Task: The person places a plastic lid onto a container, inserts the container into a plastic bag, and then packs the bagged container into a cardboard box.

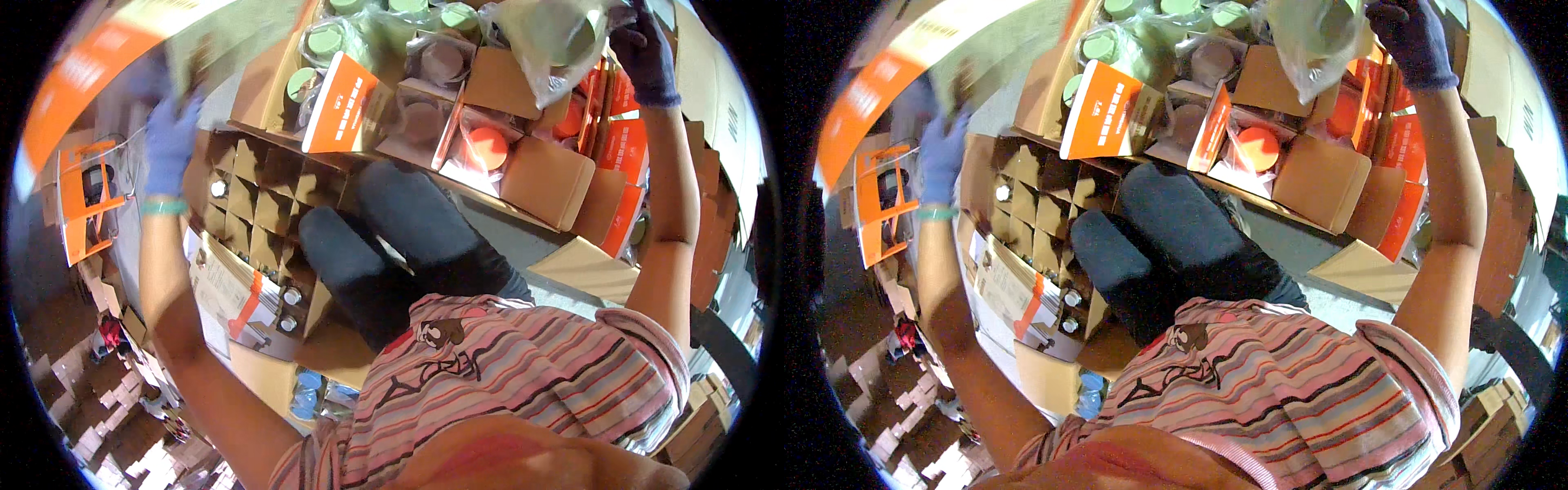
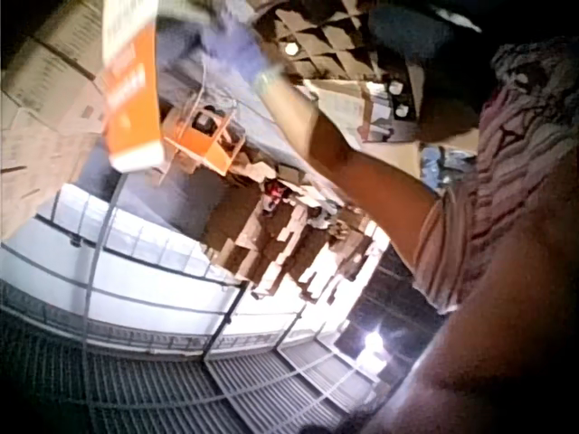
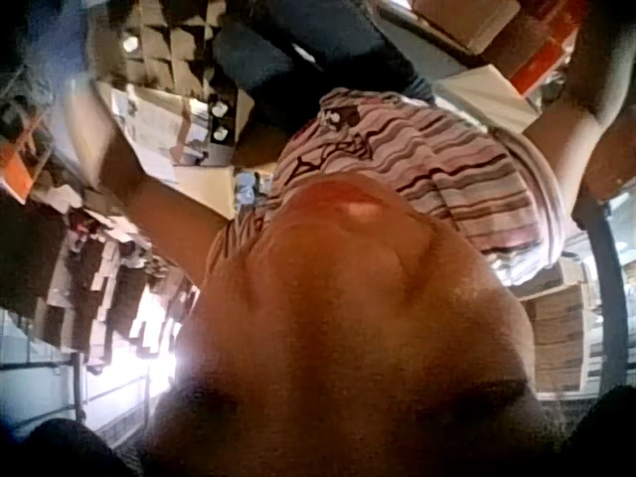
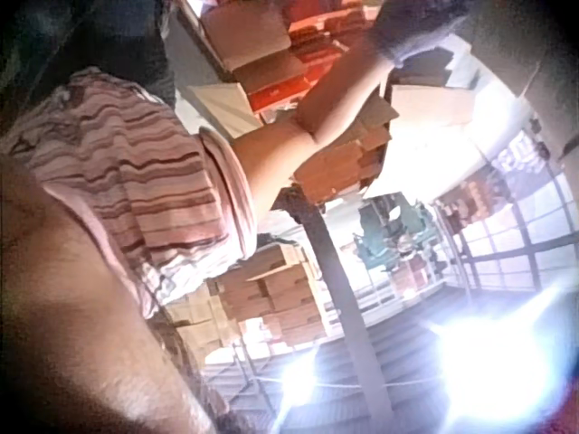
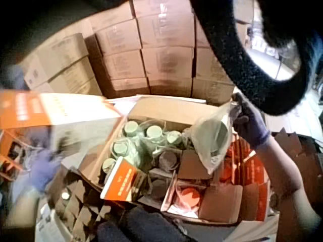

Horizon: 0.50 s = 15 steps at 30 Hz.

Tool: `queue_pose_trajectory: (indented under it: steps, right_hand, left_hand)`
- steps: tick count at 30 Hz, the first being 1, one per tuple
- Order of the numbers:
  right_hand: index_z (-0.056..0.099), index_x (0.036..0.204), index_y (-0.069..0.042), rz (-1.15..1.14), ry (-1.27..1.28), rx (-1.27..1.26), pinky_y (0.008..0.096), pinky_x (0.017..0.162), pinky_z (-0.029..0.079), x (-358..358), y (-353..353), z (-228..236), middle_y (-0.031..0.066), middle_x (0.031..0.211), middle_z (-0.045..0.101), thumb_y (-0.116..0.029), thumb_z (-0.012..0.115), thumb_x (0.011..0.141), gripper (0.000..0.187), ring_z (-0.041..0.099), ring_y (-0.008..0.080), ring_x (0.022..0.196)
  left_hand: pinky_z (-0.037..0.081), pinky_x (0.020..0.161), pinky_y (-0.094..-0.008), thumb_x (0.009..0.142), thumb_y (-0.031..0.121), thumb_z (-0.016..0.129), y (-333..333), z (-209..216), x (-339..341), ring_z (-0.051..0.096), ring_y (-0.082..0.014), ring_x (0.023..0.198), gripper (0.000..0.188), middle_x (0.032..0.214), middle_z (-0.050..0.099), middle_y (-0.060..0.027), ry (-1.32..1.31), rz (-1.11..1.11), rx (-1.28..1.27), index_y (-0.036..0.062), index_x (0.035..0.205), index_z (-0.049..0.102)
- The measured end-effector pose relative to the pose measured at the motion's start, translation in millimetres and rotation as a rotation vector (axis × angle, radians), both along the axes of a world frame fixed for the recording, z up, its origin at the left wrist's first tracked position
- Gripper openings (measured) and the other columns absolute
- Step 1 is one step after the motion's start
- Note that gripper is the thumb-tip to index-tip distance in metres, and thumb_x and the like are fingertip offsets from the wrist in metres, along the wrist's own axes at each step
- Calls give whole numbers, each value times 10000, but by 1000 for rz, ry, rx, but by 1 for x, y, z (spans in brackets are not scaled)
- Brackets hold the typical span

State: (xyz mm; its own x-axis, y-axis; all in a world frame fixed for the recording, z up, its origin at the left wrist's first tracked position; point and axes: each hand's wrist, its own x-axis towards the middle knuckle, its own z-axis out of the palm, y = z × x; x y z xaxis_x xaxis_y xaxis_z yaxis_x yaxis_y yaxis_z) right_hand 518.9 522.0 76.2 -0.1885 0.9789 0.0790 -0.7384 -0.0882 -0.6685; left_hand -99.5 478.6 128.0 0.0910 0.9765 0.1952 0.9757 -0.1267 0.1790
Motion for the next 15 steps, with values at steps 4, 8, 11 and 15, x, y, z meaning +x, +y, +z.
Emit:
queue_pose_trajectory:
  steps: [4, 8, 11, 15]
  right_hand:
    - [627, 1133, -103, -206, 229, -226, 156, 391, 381, -16, -37, 27, 0, 835, 647, -251, 465, 1014, 250, 554, 51, 586]
    - [593, 1212, -104, -99, 261, -218, 145, 382, 383, 17, -43, 17, 2, 822, 645, -267, 433, 1020, 298, 553, 71, 572]
    - [616, 1171, -105, -183, 29, -140, 132, 339, 328, 15, -56, 16, -11, 767, 638, -243, 442, 1016, 270, 537, 48, 535]
    - [427, 1401, -74, 223, -9, 257, 205, 614, 509, 57, -45, -15, 95, 1236, 569, -299, 467, 980, 479, 627, 139, 894]
  left_hand:
    - [487, 887, -412, 919, 392, 534, 63, -57, 46, 614, -347, 1028, 457, 1154, 641, -175, 210, -252, -187, 76, 1245, 586]
    - [502, 787, -454, 893, 297, 580, 84, -78, 53, 627, -373, 934, 345, 1021, 657, -185, 291, -667, -7, 106, 1180, 603]
    - [500, 797, -456, 910, 342, 541, 93, -62, 65, 629, -378, 922, 353, 1002, 662, -189, 394, -462, -313, 116, 1170, 615]
    - [491, 840, -457, 902, 343, 543, 114, -52, 67, 618, -376, 971, 369, 1084, 650, -183, 366, -479, -302, 149, 1211, 599]
